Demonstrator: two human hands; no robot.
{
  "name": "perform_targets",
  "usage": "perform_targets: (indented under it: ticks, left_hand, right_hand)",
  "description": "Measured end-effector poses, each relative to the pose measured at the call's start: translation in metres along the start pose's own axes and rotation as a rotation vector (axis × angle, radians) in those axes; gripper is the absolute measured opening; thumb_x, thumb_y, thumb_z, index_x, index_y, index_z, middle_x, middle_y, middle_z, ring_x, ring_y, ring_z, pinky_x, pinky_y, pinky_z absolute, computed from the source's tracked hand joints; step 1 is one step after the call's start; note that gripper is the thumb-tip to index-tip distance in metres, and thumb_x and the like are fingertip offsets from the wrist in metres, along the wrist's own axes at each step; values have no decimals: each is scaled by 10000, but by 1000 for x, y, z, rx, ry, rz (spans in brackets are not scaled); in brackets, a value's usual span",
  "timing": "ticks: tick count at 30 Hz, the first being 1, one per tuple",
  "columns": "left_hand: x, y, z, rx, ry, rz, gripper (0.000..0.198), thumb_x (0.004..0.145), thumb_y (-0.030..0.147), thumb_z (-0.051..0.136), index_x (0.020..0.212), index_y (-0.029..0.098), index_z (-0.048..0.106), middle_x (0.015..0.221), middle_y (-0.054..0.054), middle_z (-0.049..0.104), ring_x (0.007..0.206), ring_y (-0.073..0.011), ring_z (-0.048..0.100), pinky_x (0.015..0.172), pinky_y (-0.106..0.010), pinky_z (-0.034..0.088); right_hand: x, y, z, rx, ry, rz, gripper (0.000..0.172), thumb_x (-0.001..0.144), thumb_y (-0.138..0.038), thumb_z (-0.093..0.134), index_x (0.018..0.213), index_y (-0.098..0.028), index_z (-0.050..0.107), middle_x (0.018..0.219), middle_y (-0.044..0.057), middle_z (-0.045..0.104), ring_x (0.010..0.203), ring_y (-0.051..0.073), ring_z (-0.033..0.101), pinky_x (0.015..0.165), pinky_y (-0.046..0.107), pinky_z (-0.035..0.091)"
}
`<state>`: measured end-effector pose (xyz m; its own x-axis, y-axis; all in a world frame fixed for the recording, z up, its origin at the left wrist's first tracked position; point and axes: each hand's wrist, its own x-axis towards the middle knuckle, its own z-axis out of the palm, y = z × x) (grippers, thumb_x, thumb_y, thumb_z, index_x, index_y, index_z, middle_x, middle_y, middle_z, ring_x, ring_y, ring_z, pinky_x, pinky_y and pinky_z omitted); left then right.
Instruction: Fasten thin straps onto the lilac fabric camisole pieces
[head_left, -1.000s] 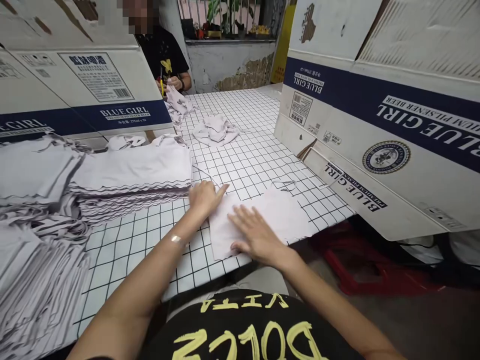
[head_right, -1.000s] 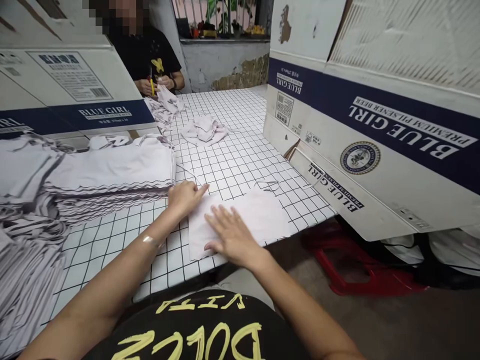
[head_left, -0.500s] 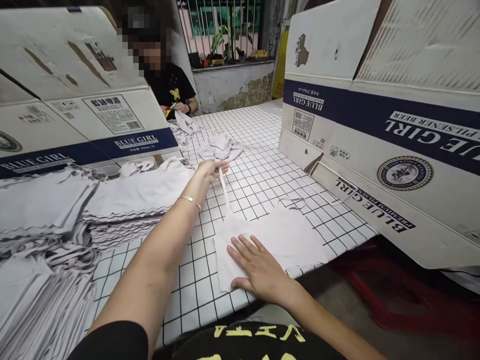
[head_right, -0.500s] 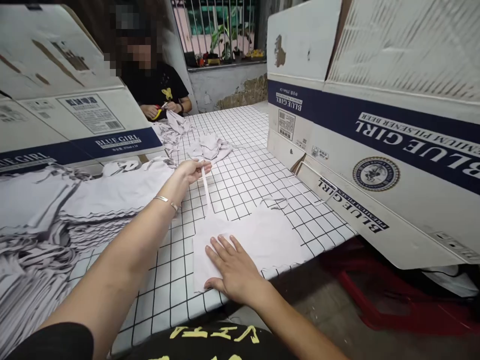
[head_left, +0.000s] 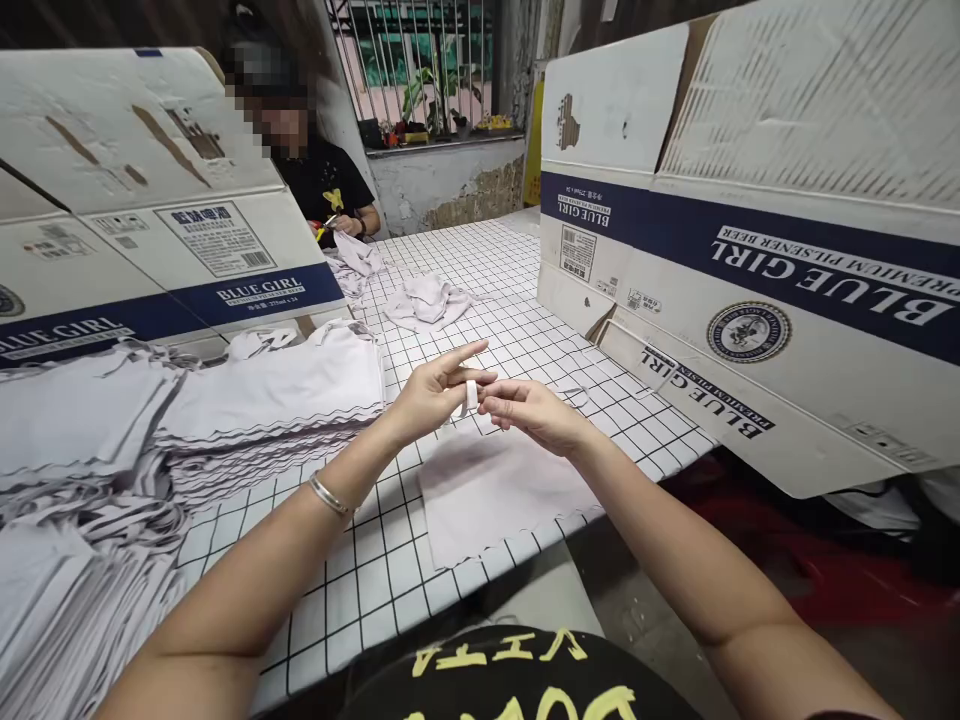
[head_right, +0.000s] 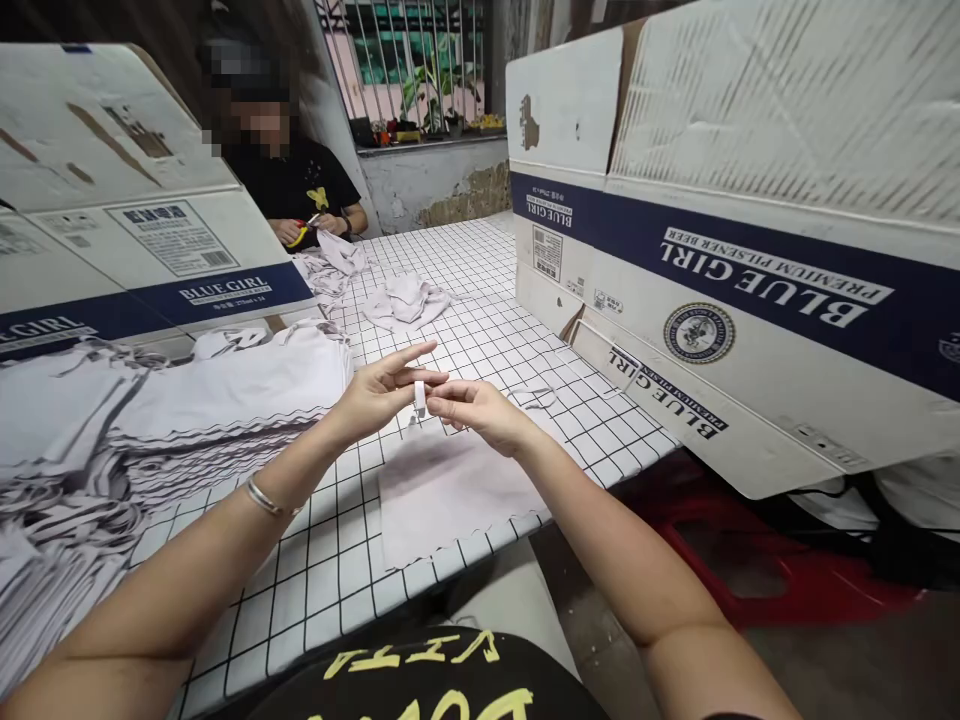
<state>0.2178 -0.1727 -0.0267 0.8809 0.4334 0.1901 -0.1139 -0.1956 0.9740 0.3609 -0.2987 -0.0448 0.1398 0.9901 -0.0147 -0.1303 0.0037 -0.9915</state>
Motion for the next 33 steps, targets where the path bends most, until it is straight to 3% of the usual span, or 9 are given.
perform_targets:
  ticks: [5, 7, 9, 11, 14, 21, 24, 28, 33]
  left_hand:
    - [-3, -1, 1, 252, 26, 55, 606, 778, 107, 515, 1372, 217, 468, 1125, -83, 687, 1108, -231, 618, 785, -317, 521]
    - [-15, -6, 3, 454, 156, 69, 503, 811, 151, 537, 1308, 225, 505, 1128, -77, 667, 1087, -218, 607, 839, -343, 487]
    - [-33, -19, 10, 693, 269, -14, 286, 850, 244, 557, 1132, 208, 586, 1053, -75, 665, 1017, -227, 598, 877, -399, 439]
    - [-52, -36, 22, 891, 218, -166, 192, 859, 363, 576, 940, 192, 607, 962, -73, 662, 952, -255, 575, 877, -462, 389]
    - [-72, -59, 39, 1034, 66, -315, 261, 819, 436, 631, 886, 186, 594, 967, -78, 653, 976, -296, 529, 867, -500, 328]
    - [-69, -70, 41, 856, 42, -414, 51, 808, 257, 613, 839, 217, 624, 944, -39, 673, 999, -258, 516, 853, -439, 282]
    - [-68, -69, 40, 764, 70, -443, 183, 796, 325, 643, 949, 229, 673, 992, -54, 697, 1049, -288, 514, 884, -457, 263]
    - [-70, -67, 42, 690, 126, -444, 203, 826, 399, 606, 838, 238, 729, 945, -49, 684, 1036, -288, 520, 884, -453, 255]
    - [-72, -65, 42, 648, 169, -413, 188, 812, 387, 615, 810, 242, 736, 875, -34, 642, 996, -256, 523, 865, -428, 252]
  right_hand:
    - [6, 1, 9, 33, -3, 106, 250, 645, -343, 817, 639, -155, 652, 629, -21, 536, 569, 77, 446, 548, 254, 345]
    - [6, 8, 5, 56, 64, 121, 248, 635, -337, 822, 653, -155, 654, 618, -25, 543, 551, 69, 440, 533, 248, 331]
    - [4, 16, -3, 80, 147, 155, 258, 622, -337, 829, 687, -154, 660, 639, -18, 576, 544, 65, 451, 521, 241, 326]
    - [3, 27, -11, 88, 219, 199, 285, 596, -335, 842, 699, -158, 644, 657, -5, 612, 551, 72, 485, 515, 234, 332]
    - [0, 42, -17, 97, 258, 246, 326, 574, -344, 850, 707, -170, 608, 708, 22, 662, 624, 105, 566, 532, 229, 362]
    - [5, 55, -9, -14, 187, 258, 319, 550, -344, 842, 684, -166, 614, 654, -25, 603, 555, 65, 465, 514, 218, 356]
    - [5, 58, -4, -26, 144, 294, 336, 567, -365, 831, 712, -163, 606, 686, 5, 639, 546, 78, 476, 475, 218, 320]
    - [4, 64, 0, -74, 136, 273, 306, 629, -398, 796, 731, -157, 637, 664, 5, 619, 553, 87, 480, 489, 233, 335]
    - [4, 62, -1, -34, 153, 322, 331, 589, -379, 822, 695, -162, 595, 700, 13, 648, 557, 92, 507, 543, 256, 383]
